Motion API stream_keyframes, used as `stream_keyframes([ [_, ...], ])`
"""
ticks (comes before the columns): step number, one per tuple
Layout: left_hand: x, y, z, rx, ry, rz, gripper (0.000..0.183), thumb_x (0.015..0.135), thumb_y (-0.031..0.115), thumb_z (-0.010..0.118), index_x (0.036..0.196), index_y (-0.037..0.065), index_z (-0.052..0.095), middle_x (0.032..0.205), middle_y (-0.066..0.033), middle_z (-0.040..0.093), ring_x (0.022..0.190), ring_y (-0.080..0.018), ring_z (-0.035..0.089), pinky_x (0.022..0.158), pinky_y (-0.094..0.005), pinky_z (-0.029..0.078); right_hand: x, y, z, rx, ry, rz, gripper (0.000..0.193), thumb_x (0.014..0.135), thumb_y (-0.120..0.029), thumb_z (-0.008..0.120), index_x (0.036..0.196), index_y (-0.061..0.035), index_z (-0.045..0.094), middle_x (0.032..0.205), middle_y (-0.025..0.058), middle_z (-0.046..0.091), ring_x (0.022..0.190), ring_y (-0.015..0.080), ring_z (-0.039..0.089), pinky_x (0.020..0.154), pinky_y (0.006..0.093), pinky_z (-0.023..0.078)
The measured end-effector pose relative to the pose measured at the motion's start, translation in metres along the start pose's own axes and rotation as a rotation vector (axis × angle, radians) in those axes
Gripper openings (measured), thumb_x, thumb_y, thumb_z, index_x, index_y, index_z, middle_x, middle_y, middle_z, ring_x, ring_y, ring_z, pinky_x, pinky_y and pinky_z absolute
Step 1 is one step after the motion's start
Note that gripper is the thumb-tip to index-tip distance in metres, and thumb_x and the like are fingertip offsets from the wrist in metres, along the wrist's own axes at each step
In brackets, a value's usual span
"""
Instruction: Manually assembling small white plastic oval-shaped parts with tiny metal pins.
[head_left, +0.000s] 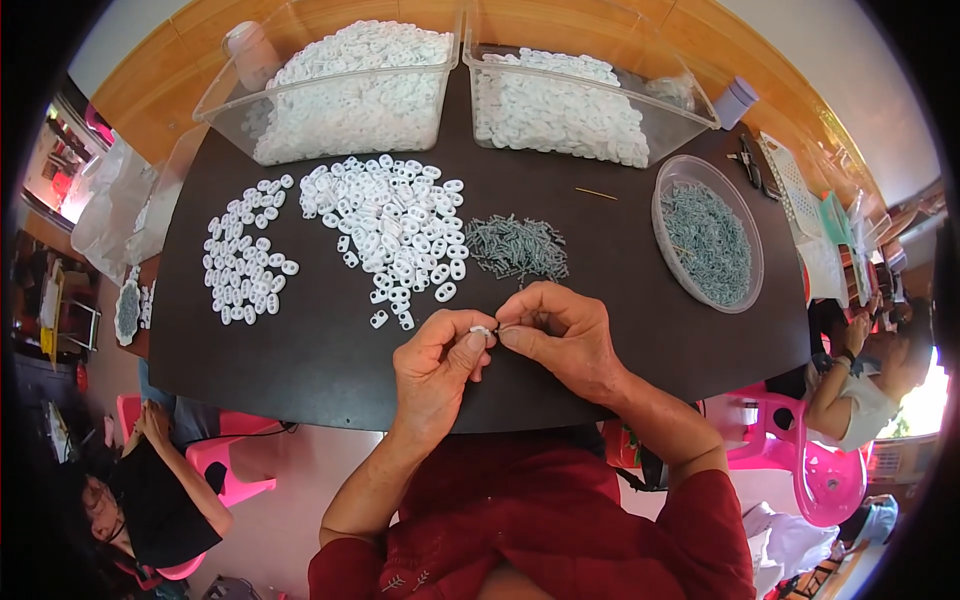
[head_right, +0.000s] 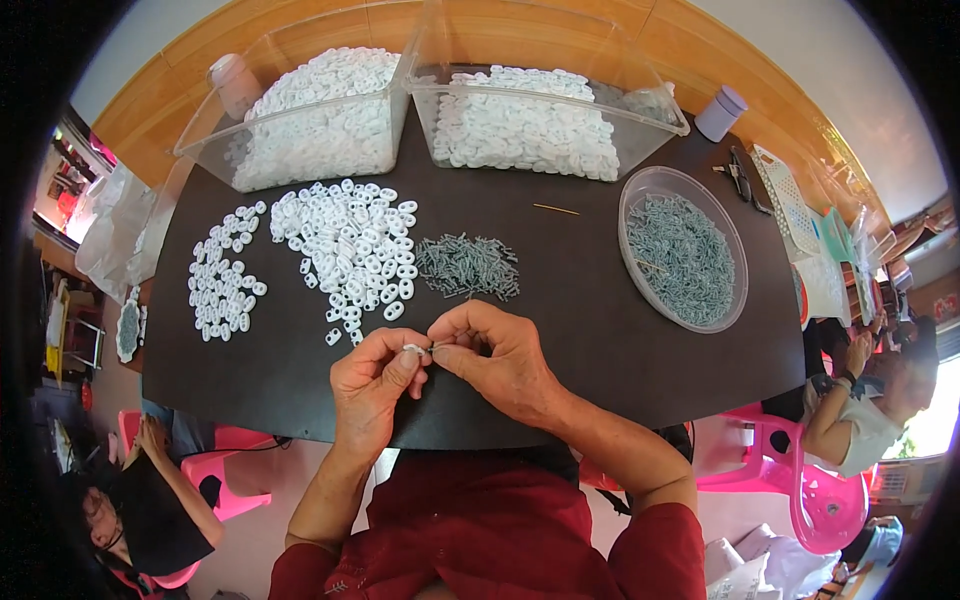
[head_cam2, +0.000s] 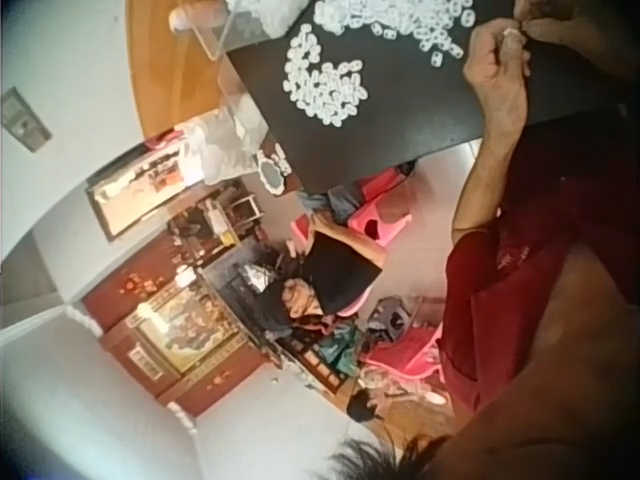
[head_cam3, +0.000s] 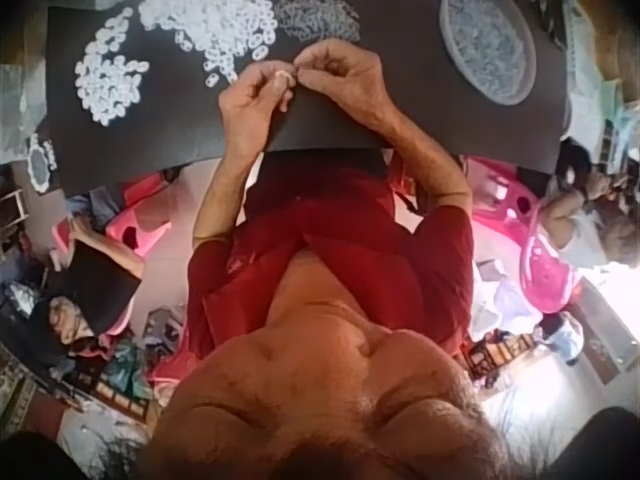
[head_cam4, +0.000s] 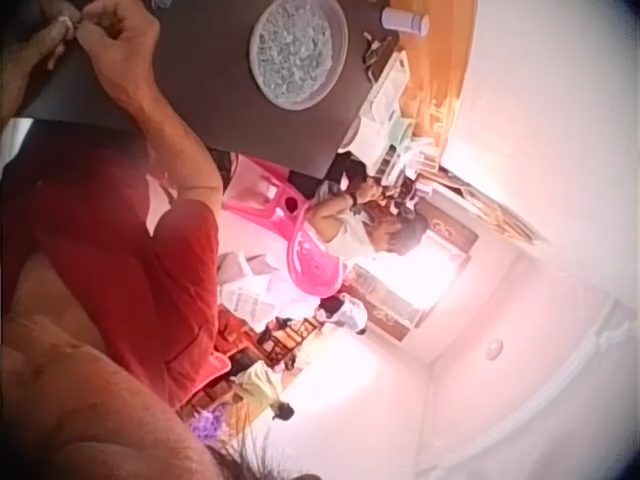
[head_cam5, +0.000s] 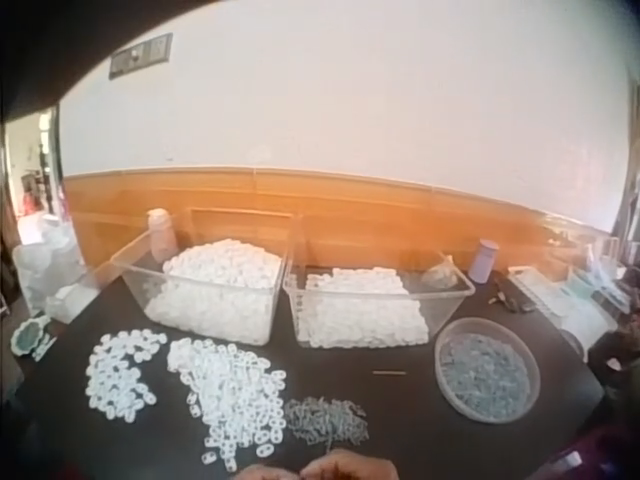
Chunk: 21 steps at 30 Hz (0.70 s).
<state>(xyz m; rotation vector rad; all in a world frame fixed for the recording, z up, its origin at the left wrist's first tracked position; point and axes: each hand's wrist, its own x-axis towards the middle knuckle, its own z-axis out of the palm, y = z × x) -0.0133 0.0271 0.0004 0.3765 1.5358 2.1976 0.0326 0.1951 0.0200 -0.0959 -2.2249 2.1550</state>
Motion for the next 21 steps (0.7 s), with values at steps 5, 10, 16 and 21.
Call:
stream_keyframes([
  [5,-0.0031,0.0043,-0.0004,0.162,-0.002,0.021,0.017,0.092,0.010,0.061,0.105,-0.002,0.062,0.083,-0.0021,0.062,0.069,-0.0049,0.053,0.057,-0.0169,0.043,-0.0006,-0.0041,0.0022,-0.054,0.027,0.013,0.015,0.083,0.002,0.066,0.098,0.0004,0.062,0.088,0.0002,0.059,0.080,0.0043,0.055,0.070,0.0197,0.046],
  [10,-0.0037,0.0022,-0.0015,0.157,0.031,0.036,0.017,0.090,0.009,0.063,0.104,-0.001,0.062,0.083,-0.0009,0.062,0.068,-0.0039,0.053,0.057,-0.0162,0.042,-0.0008,-0.0038,0.0041,-0.101,0.016,0.012,0.015,0.083,0.002,0.066,0.098,0.0001,0.062,0.086,-0.0007,0.057,0.077,0.0036,0.052,0.067,0.0195,0.045],
  [16,-0.0042,0.0000,-0.0031,0.281,0.026,0.093,0.016,0.090,0.009,0.063,0.104,0.000,0.062,0.084,-0.0006,0.062,0.069,-0.0038,0.053,0.057,-0.0162,0.042,-0.0010,-0.0036,0.0053,-0.114,0.015,0.001,0.015,0.083,0.002,0.066,0.097,0.0000,0.062,0.084,-0.0013,0.056,0.075,0.0034,0.051,0.065,0.0192,0.044],
  [21,-0.0060,-0.0014,-0.0039,0.287,0.022,0.093,0.017,0.090,0.010,0.063,0.104,0.000,0.062,0.085,-0.0005,0.062,0.069,-0.0039,0.053,0.057,-0.0163,0.043,-0.0018,-0.0044,0.0061,-0.136,0.018,0.008,0.015,0.083,0.002,0.066,0.097,0.0000,0.062,0.084,-0.0013,0.056,0.076,0.0034,0.051,0.066,0.0193,0.044],
])
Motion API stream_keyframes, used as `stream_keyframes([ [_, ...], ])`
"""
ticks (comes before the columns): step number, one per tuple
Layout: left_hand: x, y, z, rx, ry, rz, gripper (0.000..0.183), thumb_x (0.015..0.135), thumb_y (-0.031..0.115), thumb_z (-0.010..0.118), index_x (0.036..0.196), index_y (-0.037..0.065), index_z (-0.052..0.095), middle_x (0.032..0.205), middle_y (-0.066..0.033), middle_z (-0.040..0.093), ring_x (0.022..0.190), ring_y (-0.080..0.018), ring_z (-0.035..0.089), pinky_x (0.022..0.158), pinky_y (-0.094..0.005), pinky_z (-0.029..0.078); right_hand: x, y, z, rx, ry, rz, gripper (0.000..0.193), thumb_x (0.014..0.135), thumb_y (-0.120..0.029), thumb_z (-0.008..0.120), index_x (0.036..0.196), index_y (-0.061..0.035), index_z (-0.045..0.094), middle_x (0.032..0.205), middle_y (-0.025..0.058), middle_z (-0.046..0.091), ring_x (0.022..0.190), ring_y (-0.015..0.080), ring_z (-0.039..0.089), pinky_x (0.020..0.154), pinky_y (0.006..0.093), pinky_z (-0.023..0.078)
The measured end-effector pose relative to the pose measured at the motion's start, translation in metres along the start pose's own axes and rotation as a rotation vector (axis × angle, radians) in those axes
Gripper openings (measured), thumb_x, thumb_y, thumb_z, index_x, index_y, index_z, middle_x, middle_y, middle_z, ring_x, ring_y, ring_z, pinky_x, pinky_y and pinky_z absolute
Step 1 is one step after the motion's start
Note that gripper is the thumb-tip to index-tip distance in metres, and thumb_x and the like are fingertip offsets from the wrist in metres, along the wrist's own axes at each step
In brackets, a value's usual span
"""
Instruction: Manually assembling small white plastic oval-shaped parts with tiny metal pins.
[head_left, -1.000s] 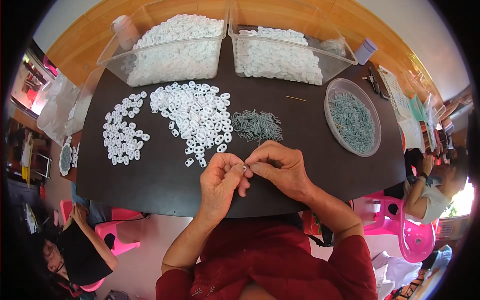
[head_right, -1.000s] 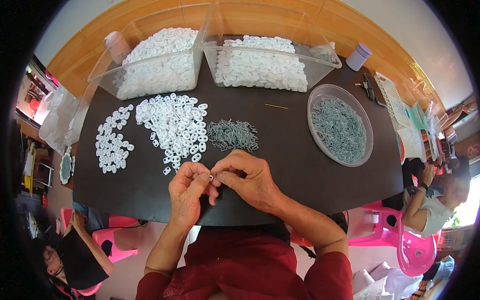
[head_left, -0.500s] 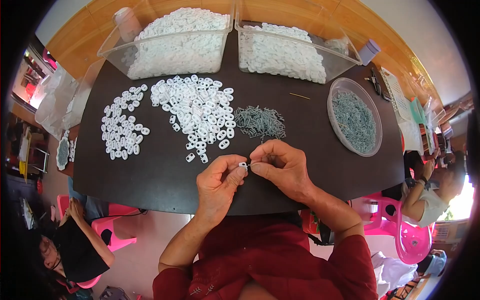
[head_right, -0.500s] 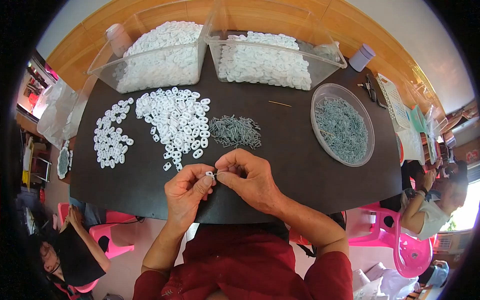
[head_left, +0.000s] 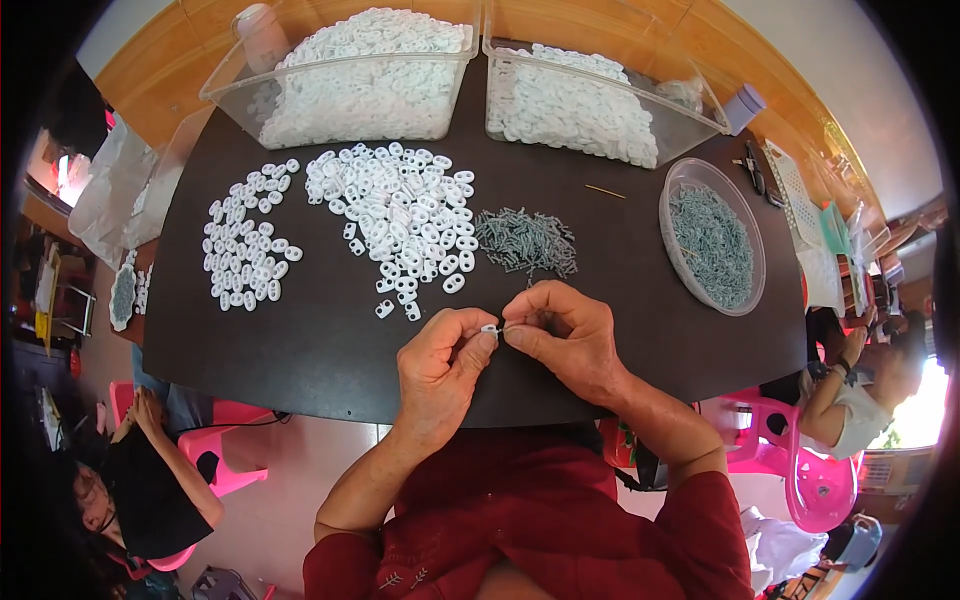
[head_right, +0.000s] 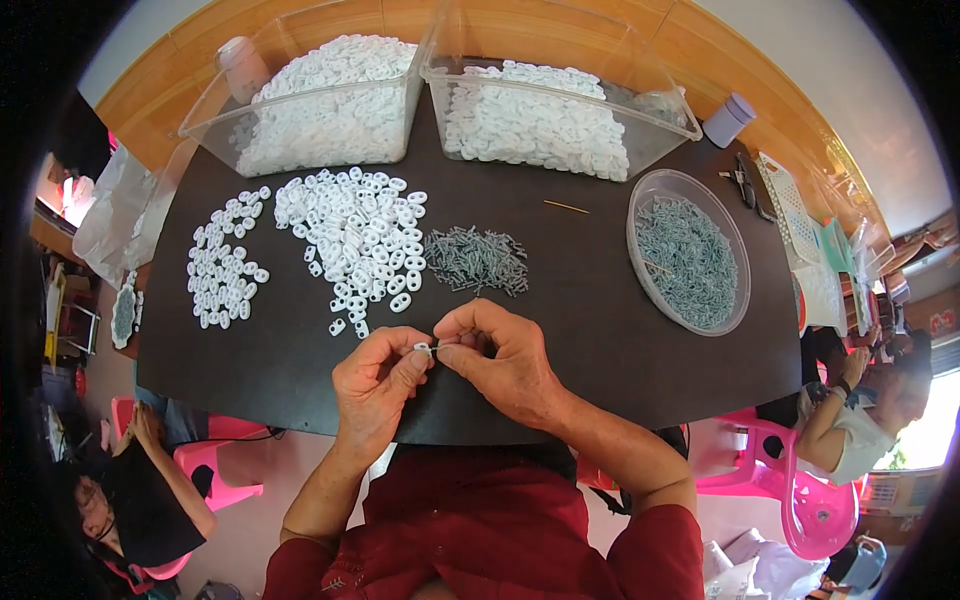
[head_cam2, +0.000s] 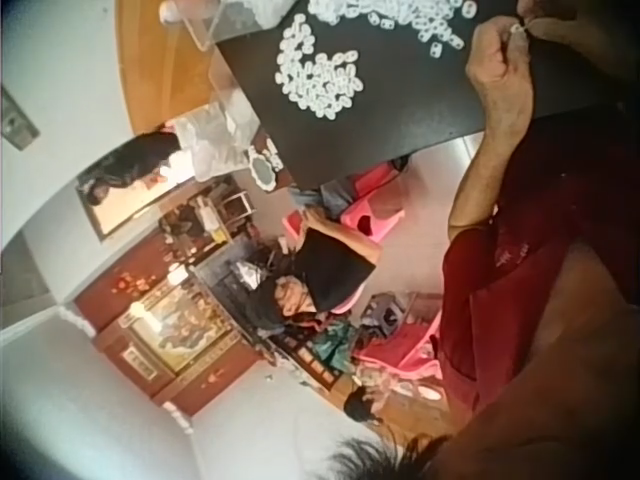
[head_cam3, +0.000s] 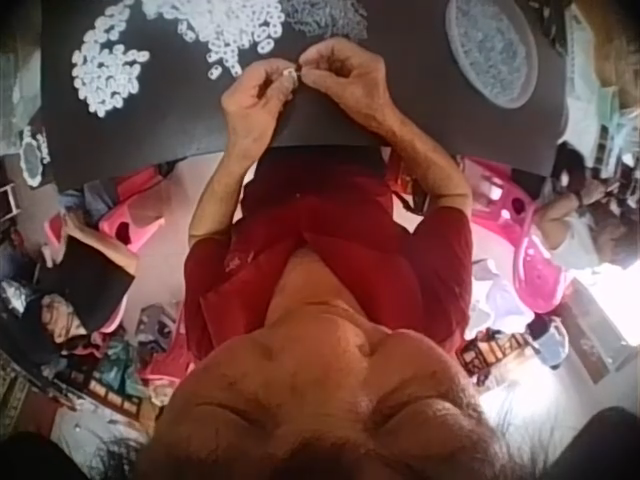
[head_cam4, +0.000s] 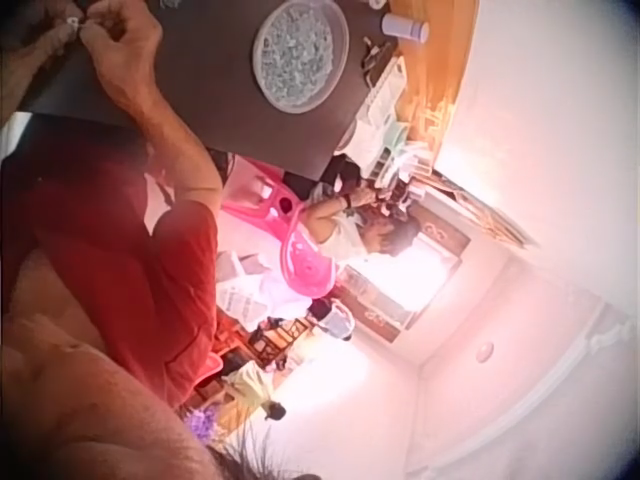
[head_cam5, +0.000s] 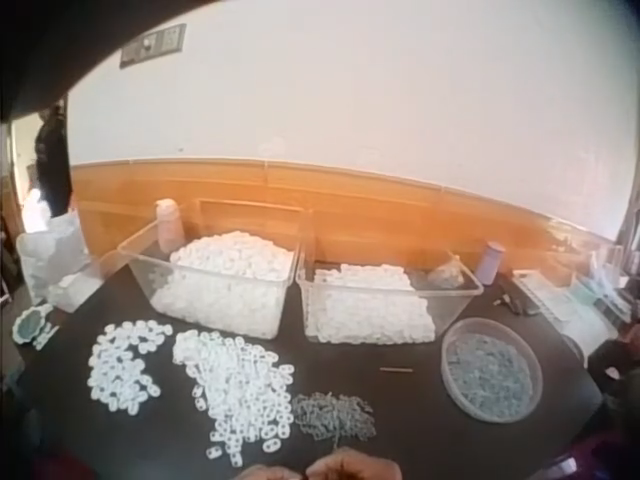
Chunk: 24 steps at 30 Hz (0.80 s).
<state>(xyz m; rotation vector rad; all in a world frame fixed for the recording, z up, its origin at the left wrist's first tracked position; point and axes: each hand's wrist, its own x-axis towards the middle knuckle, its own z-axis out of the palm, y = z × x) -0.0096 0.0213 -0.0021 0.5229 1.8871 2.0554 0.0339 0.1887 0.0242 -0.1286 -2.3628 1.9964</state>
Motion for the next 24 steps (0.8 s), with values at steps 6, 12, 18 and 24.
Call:
stream_keyframes([
  [6,0.000,0.001,0.000,0.050,-0.004,0.024,0.016,0.090,0.010,0.063,0.102,0.000,0.063,0.084,0.0002,0.061,0.068,-0.0037,0.052,0.057,-0.0166,0.043,-0.001,0.001,0.002,0.006,0.000,0.001,0.014,0.083,0.002,0.066,0.096,-0.0003,0.063,0.085,-0.0011,0.058,0.076,0.0032,0.052,0.067,0.0193,0.044],
  [12,-0.001,0.001,0.004,0.203,0.038,0.165,0.010,0.089,0.006,0.063,0.096,-0.002,0.064,0.076,0.0003,0.056,0.064,-0.0049,0.050,0.055,-0.0189,0.041,-0.002,-0.001,0.004,-0.037,0.013,-0.015,0.014,0.082,0.002,0.066,0.096,0.0000,0.063,0.084,-0.0016,0.058,0.075,0.0031,0.052,0.066,0.0197,0.045],
  [18,-0.001,-0.003,0.009,0.425,0.104,0.399,0.007,0.088,0.003,0.063,0.092,-0.002,0.064,0.072,-0.0031,0.055,0.061,-0.0089,0.050,0.054,-0.0237,0.042,-0.002,-0.002,0.006,-0.001,0.022,0.020,0.014,0.081,0.003,0.066,0.094,0.0007,0.064,0.085,-0.0001,0.061,0.078,0.0041,0.055,0.069,0.0201,0.047],
  [24,-0.005,0.003,0.006,0.202,0.087,0.204,0.009,0.089,0.004,0.063,0.094,-0.002,0.064,0.076,-0.0023,0.057,0.063,-0.0073,0.052,0.055,-0.0212,0.043,-0.003,-0.008,0.008,0.005,0.043,0.005,0.013,0.081,0.003,0.067,0.094,0.0009,0.064,0.087,0.0015,0.063,0.081,0.0052,0.058,0.070,0.0205,0.048],
])
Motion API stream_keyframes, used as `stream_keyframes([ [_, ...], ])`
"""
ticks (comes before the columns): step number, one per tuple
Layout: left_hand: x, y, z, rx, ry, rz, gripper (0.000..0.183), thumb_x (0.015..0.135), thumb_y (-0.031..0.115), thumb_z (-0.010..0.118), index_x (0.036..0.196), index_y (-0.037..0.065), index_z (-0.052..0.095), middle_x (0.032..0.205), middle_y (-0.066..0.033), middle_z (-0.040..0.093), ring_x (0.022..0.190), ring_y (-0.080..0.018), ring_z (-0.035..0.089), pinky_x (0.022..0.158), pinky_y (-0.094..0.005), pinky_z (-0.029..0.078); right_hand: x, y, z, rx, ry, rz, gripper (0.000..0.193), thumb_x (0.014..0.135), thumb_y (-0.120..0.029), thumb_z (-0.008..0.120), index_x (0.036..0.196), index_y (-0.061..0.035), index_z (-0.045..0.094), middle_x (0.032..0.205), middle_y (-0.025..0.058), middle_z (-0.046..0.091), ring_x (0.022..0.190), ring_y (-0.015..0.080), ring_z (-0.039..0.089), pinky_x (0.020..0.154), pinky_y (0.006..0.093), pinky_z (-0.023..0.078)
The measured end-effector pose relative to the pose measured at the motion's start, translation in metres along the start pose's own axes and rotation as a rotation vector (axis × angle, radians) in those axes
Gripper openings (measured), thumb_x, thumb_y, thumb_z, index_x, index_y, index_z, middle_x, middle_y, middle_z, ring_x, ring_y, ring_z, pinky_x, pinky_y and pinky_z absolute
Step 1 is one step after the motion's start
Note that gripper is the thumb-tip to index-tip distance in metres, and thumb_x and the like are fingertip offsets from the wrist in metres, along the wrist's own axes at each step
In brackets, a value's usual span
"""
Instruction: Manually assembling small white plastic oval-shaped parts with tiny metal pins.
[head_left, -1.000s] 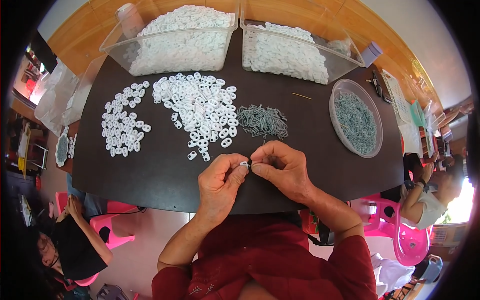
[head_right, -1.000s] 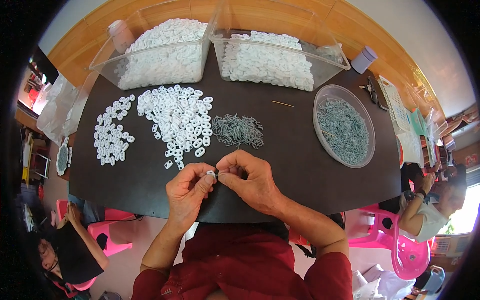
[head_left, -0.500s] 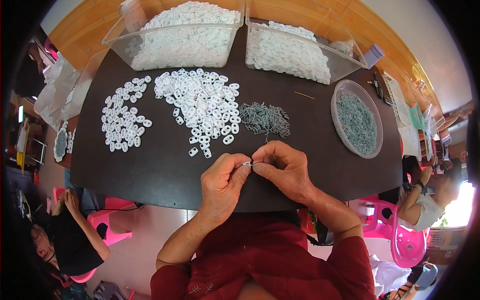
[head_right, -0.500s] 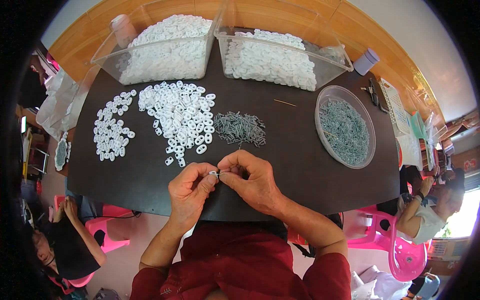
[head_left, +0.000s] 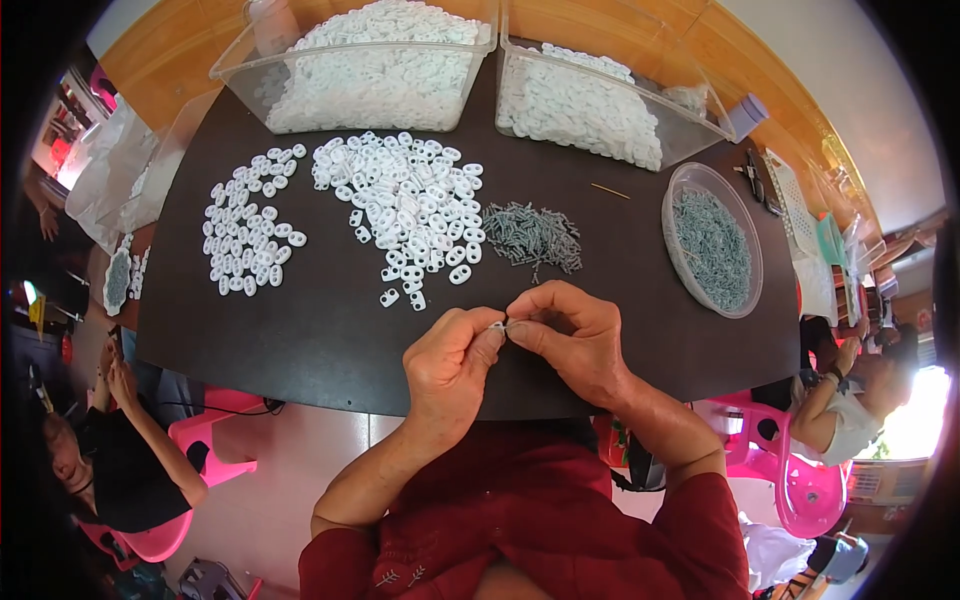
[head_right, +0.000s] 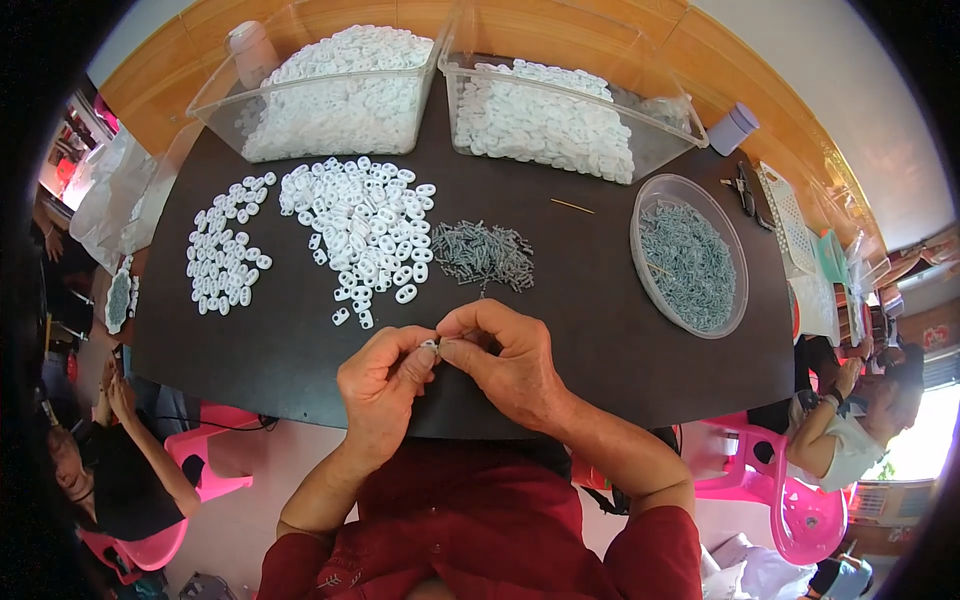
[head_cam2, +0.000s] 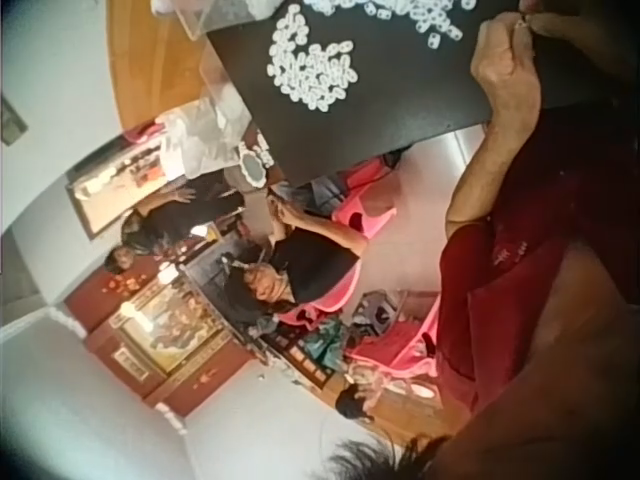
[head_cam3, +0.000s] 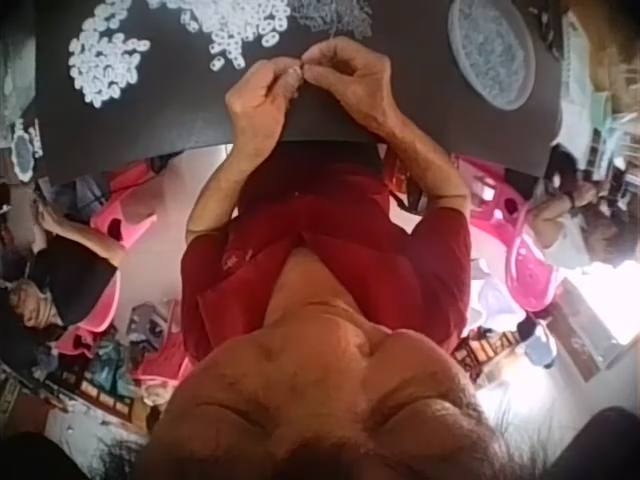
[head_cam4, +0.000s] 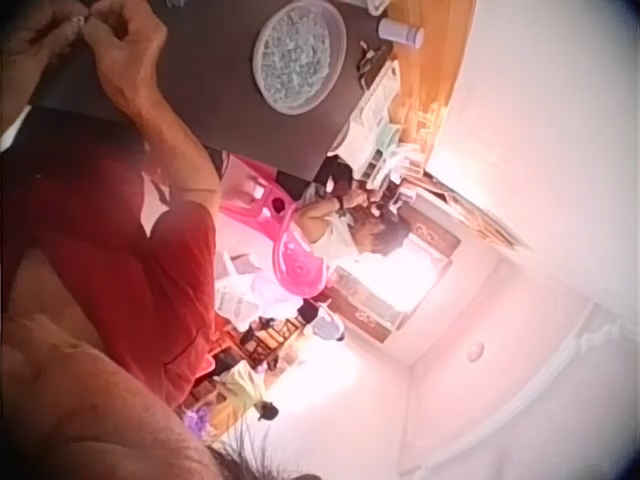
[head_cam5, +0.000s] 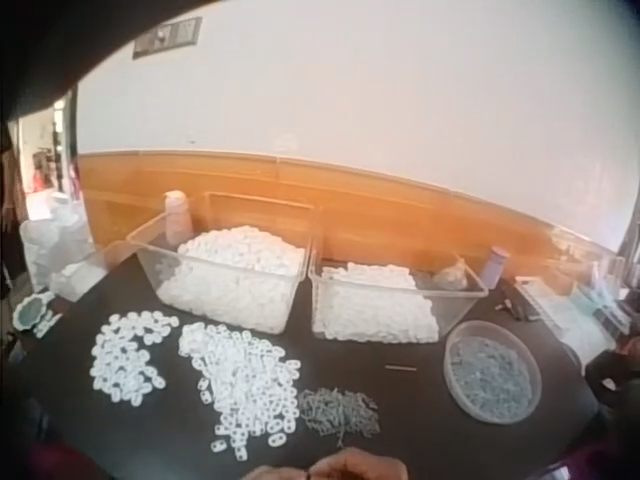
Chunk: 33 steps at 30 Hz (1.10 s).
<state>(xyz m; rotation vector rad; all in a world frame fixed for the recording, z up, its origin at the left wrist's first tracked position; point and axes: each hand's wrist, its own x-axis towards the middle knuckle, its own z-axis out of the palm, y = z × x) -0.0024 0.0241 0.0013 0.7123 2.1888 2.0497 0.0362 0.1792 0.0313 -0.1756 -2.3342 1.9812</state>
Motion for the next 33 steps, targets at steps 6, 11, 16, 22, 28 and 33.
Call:
stream_keyframes([
  [6,-0.004,-0.001,-0.002,-0.108,0.009,-0.079,0.013,0.090,0.006,0.062,0.099,-0.002,0.065,0.080,-0.0012,0.058,0.065,-0.0050,0.053,0.054,-0.0183,0.043,-0.003,0.003,0.005,-0.167,0.050,-0.156,0.013,0.080,0.004,0.066,0.092,0.0008,0.065,0.085,0.0029,0.061,0.077,0.0088,0.056,0.068,0.0237,0.046],
  [11,-0.006,0.001,-0.003,-0.015,0.030,-0.033,0.013,0.088,0.005,0.063,0.100,-0.001,0.065,0.078,-0.0012,0.058,0.063,-0.0052,0.053,0.052,-0.0187,0.043,-0.001,0.006,0.008,-0.389,0.055,-0.364,0.012,0.080,0.006,0.063,0.090,-0.0006,0.063,0.084,0.0050,0.058,0.074,0.0144,0.056,0.065,0.0264,0.045],
  [16,-0.006,-0.001,-0.003,-0.028,0.049,-0.008,0.012,0.088,0.003,0.063,0.099,-0.001,0.066,0.076,-0.0011,0.057,0.062,-0.0052,0.053,0.051,-0.0189,0.043,-0.002,0.008,0.011,-0.388,0.054,-0.371,0.013,0.080,0.007,0.062,0.092,-0.0002,0.061,0.085,0.0059,0.057,0.075,0.0151,0.056,0.067,0.0265,0.045],
  [22,-0.006,0.000,-0.005,0.000,0.048,-0.004,0.017,0.082,-0.007,0.064,0.098,-0.001,0.063,0.072,-0.0055,0.055,0.059,-0.0122,0.051,0.053,-0.0250,0.042,-0.003,0.004,0.011,-0.199,0.023,-0.238,0.015,0.080,0.008,0.062,0.094,0.0007,0.062,0.087,0.0049,0.058,0.079,0.0121,0.056,0.071,0.0245,0.045],
  [28,-0.007,-0.002,-0.005,-0.031,0.067,-0.007,0.020,0.081,-0.008,0.063,0.100,-0.001,0.063,0.072,-0.0057,0.055,0.060,-0.0126,0.052,0.054,-0.0250,0.043,-0.005,0.005,0.014,-0.102,0.041,-0.165,0.015,0.080,0.007,0.062,0.093,0.0010,0.063,0.088,0.0040,0.059,0.080,0.0107,0.055,0.072,0.0241,0.045],
  [33,-0.006,-0.001,-0.003,-0.030,0.074,0.027,0.025,0.081,-0.008,0.064,0.105,-0.001,0.062,0.074,-0.0064,0.055,0.062,-0.0135,0.053,0.055,-0.0259,0.044,-0.002,0.011,0.012,-0.290,0.047,-0.294,0.014,0.080,0.007,0.063,0.091,0.0000,0.063,0.085,0.0043,0.058,0.076,0.0128,0.054,0.069,0.0251,0.044],
])
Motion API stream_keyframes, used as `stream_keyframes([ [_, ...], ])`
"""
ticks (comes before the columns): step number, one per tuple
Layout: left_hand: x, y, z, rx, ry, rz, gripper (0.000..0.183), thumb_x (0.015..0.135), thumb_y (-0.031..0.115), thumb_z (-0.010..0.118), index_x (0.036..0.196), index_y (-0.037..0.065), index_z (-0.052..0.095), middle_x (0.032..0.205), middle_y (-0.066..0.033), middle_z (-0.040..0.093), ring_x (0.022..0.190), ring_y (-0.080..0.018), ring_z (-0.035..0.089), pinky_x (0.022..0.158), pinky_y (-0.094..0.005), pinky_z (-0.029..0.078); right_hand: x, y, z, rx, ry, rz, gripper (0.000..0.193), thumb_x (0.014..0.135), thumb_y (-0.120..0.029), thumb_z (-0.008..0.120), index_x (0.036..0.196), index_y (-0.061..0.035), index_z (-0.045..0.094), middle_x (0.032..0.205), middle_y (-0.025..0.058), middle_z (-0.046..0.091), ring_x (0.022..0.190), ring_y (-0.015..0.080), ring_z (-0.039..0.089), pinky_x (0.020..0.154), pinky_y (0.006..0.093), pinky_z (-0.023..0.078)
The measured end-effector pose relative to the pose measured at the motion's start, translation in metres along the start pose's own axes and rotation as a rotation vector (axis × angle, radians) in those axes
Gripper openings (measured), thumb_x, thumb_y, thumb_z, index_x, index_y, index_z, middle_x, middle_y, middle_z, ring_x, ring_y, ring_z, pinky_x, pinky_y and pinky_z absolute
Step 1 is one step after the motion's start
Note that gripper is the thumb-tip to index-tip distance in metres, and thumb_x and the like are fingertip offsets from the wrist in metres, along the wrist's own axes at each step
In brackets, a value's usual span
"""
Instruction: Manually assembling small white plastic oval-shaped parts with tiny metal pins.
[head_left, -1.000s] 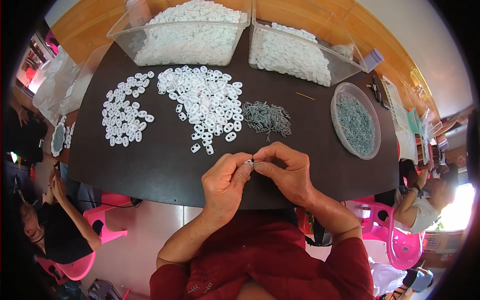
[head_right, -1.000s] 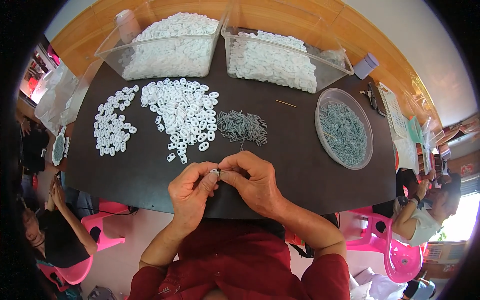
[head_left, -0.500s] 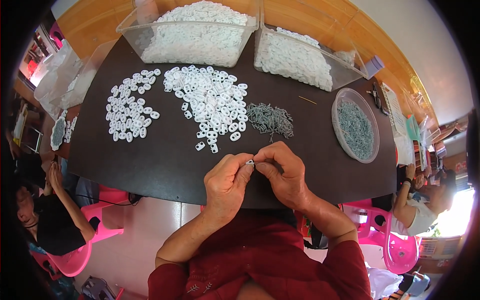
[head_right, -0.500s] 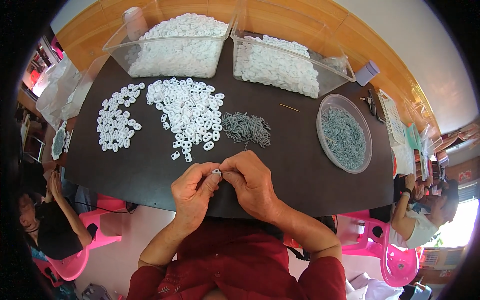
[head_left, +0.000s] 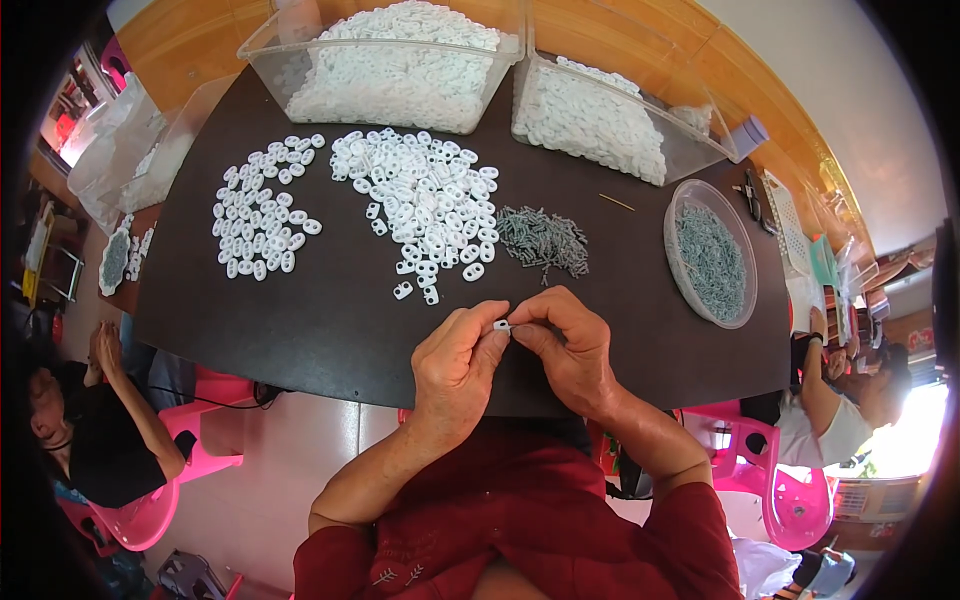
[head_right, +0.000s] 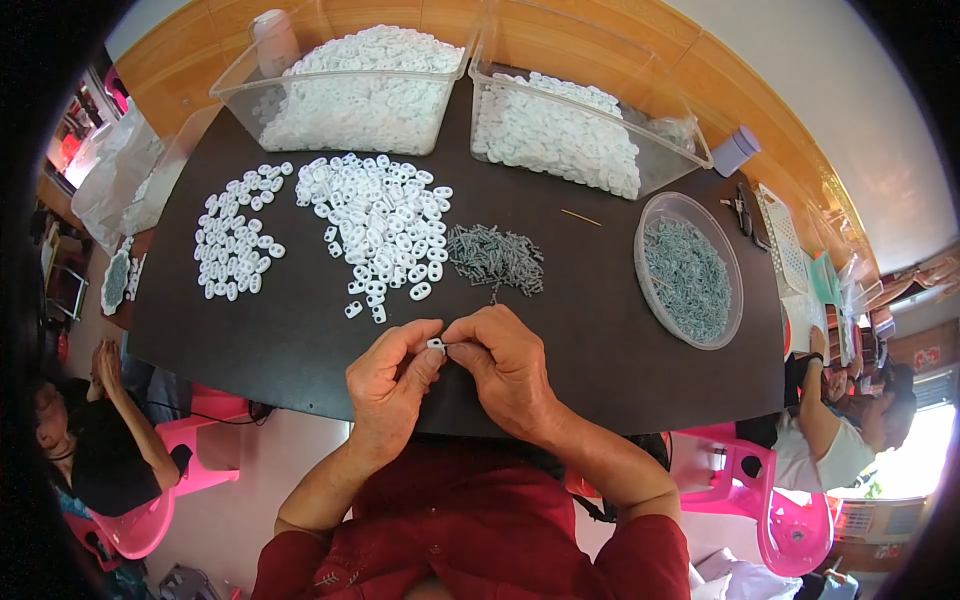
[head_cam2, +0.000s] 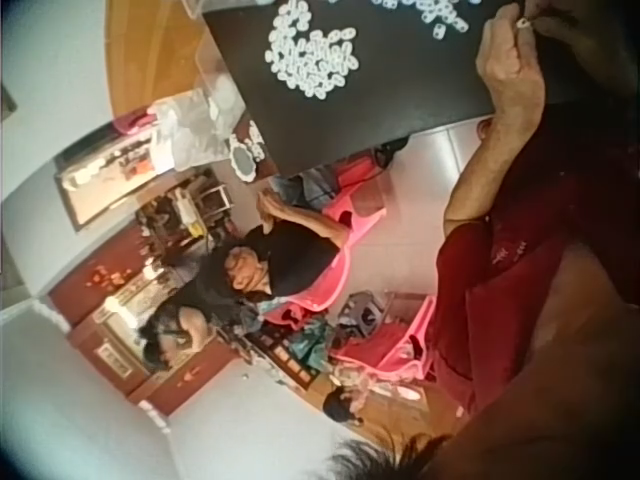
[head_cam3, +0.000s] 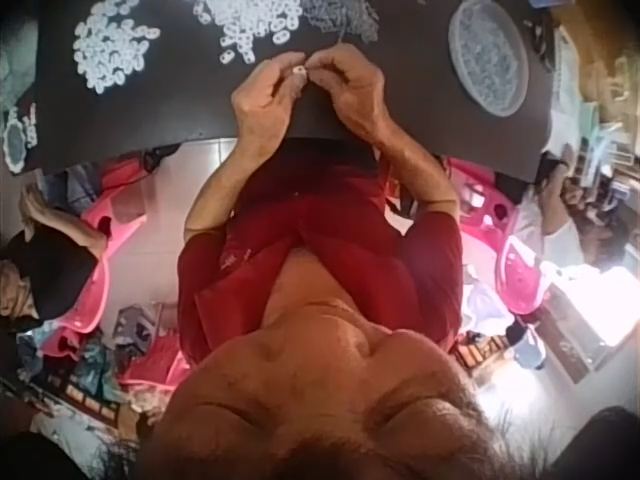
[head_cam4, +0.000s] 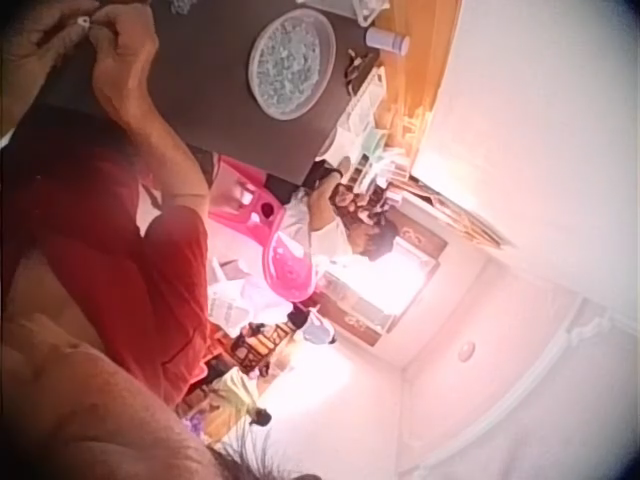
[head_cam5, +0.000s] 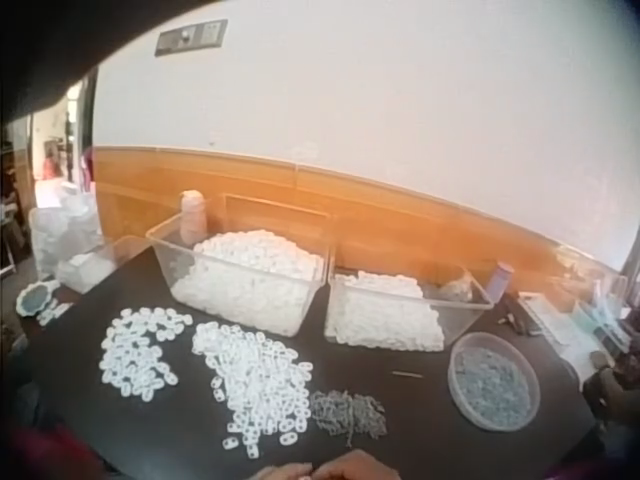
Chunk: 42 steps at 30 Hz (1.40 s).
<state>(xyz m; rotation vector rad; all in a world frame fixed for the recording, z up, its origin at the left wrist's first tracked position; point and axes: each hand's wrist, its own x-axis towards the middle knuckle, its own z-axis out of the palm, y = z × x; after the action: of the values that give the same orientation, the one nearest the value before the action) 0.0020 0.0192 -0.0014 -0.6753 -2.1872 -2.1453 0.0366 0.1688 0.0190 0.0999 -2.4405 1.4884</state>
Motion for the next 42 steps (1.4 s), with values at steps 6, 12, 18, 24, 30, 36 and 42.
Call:
stream_keyframes([
  [6,0.000,-0.001,-0.003,0.083,-0.006,0.096,0.030,0.081,-0.006,0.065,0.111,-0.001,0.061,0.077,-0.0066,0.057,0.065,-0.0131,0.054,0.057,-0.0251,0.045,0.002,-0.003,0.001,-0.161,-0.018,-0.108,0.012,0.079,0.007,0.062,0.088,-0.0009,0.061,0.083,0.0071,0.058,0.073,0.0184,0.054,0.064,0.0286,0.044],
  [12,0.003,-0.003,-0.005,0.232,-0.025,0.258,0.034,0.077,-0.009,0.067,0.110,-0.001,0.062,0.077,-0.0092,0.058,0.065,-0.0168,0.055,0.058,-0.0269,0.046,0.001,-0.001,0.001,-0.219,-0.035,-0.172,0.012,0.078,0.007,0.062,0.087,-0.0007,0.060,0.079,0.0082,0.058,0.072,0.0232,0.054,0.062,0.0317,0.044],
  [18,0.006,-0.002,-0.002,0.311,-0.018,0.400,0.039,0.071,-0.014,0.065,0.108,-0.002,0.061,0.076,-0.0112,0.059,0.062,-0.0221,0.057,0.056,-0.0306,0.046,0.002,-0.001,0.004,-0.266,-0.042,-0.226,0.013,0.076,0.007,0.061,0.085,-0.0010,0.059,0.077,0.0087,0.056,0.070,0.0251,0.052,0.061,0.0339,0.044],
  [24,0.007,-0.002,-0.008,0.240,-0.006,0.316,0.037,0.078,-0.008,0.065,0.114,-0.002,0.060,0.079,-0.0088,0.060,0.065,-0.0164,0.057,0.059,-0.0270,0.047,0.006,-0.006,0.007,-0.253,-0.021,-0.207,0.012,0.078,0.007,0.060,0.086,-0.0010,0.060,0.076,0.0080,0.055,0.069,0.0237,0.052,0.061,0.0328,0.043],
  [30,0.003,-0.003,-0.010,0.047,-0.012,0.109,0.039,0.078,-0.009,0.065,0.116,-0.001,0.058,0.076,-0.0079,0.056,0.066,-0.0165,0.056,0.061,-0.0268,0.047,0.003,-0.011,0.003,0.014,-0.046,0.072,0.012,0.084,0.003,0.060,0.095,0.0000,0.063,0.082,0.0028,0.060,0.078,0.0096,0.056,0.069,0.0236,0.045],
  [36,0.001,-0.003,-0.011,-0.004,-0.024,0.030,0.038,0.079,-0.008,0.066,0.116,-0.001,0.059,0.076,-0.0068,0.056,0.066,-0.0145,0.055,0.061,-0.0260,0.047,0.001,-0.010,0.003,0.181,-0.065,0.250,0.010,0.085,-0.001,0.062,0.095,0.0015,0.062,0.085,0.0013,0.063,0.080,0.0057,0.055,0.071,0.0222,0.046],
  [42,0.002,-0.002,-0.011,0.059,-0.013,0.119,0.037,0.079,-0.007,0.066,0.115,-0.001,0.059,0.076,-0.0083,0.056,0.066,-0.0163,0.055,0.060,-0.0270,0.047,0.000,-0.011,0.003,0.168,-0.079,0.278,0.009,0.086,-0.003,0.063,0.093,0.0016,0.062,0.084,0.0006,0.062,0.079,0.0049,0.054,0.069,0.0213,0.045],
])
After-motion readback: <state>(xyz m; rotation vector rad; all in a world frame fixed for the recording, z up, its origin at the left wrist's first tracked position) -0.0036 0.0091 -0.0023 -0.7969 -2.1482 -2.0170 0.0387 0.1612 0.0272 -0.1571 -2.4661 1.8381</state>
